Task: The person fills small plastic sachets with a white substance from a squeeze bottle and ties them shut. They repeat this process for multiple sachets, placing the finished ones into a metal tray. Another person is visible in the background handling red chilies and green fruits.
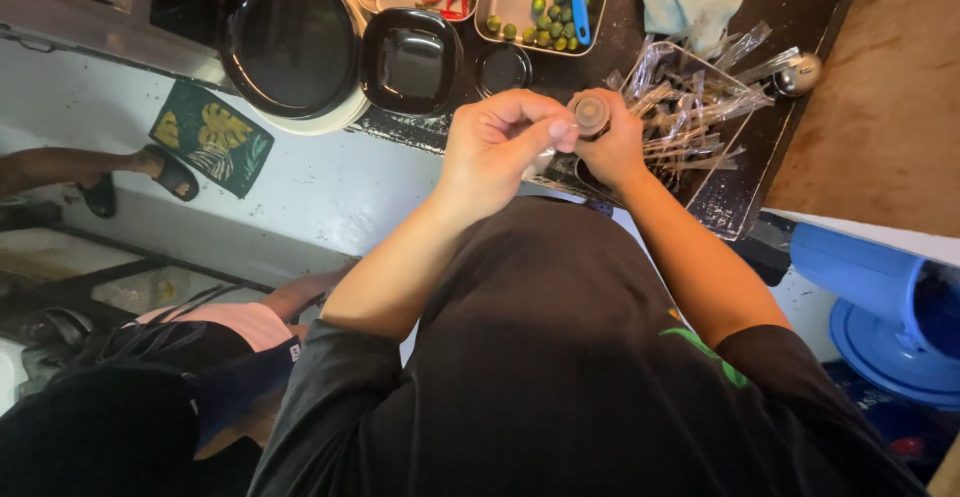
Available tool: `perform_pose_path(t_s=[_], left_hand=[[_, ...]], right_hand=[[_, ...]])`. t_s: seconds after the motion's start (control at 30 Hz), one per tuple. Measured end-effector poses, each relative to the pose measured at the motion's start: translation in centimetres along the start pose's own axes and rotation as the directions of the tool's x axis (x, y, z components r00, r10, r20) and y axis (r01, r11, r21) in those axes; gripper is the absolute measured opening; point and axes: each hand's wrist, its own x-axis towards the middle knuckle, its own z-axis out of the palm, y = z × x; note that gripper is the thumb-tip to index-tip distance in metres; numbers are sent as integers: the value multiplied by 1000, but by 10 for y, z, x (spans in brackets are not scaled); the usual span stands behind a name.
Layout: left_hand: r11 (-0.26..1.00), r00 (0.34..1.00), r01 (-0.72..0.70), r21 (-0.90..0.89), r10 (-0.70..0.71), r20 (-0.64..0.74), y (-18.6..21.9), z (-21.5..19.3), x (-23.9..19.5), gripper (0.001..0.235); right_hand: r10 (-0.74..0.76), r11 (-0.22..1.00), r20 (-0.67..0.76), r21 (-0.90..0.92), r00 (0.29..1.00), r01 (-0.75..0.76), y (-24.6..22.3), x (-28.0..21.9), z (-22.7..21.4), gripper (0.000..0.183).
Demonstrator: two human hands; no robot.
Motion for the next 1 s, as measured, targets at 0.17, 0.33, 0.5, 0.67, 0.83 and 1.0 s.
perform_pose_path(t_s=[0.17,0.33,0.5,0.67,0.83,1.0], left_hand=[[982,992,-123,142,119,41,15,3,4,6],[876,953,-300,377,256,163,30,4,4,3],[713,902,-431,553,328,280,28,6,2,8],[529,825,-562,636,410,388,32,7,6,9],[400,760,-640,656,459,461,38,11,7,11],[280,719,-672,686,467,514,44,14,6,13]], right_hand=[[-176,984,26,-36,984,177,-75,11,-49,49],[-341,930,117,-106,933,353,-163,25,-112,52],[-389,746,399,-392,830,538,-226,26,-147,50],[-312,668,424,-539,850,514,-231,18,-156,56],[-253,640,425,-600,869,480,-237,16,-158,54],[-264,503,469,-679,843,535,-235,18,-161,56]])
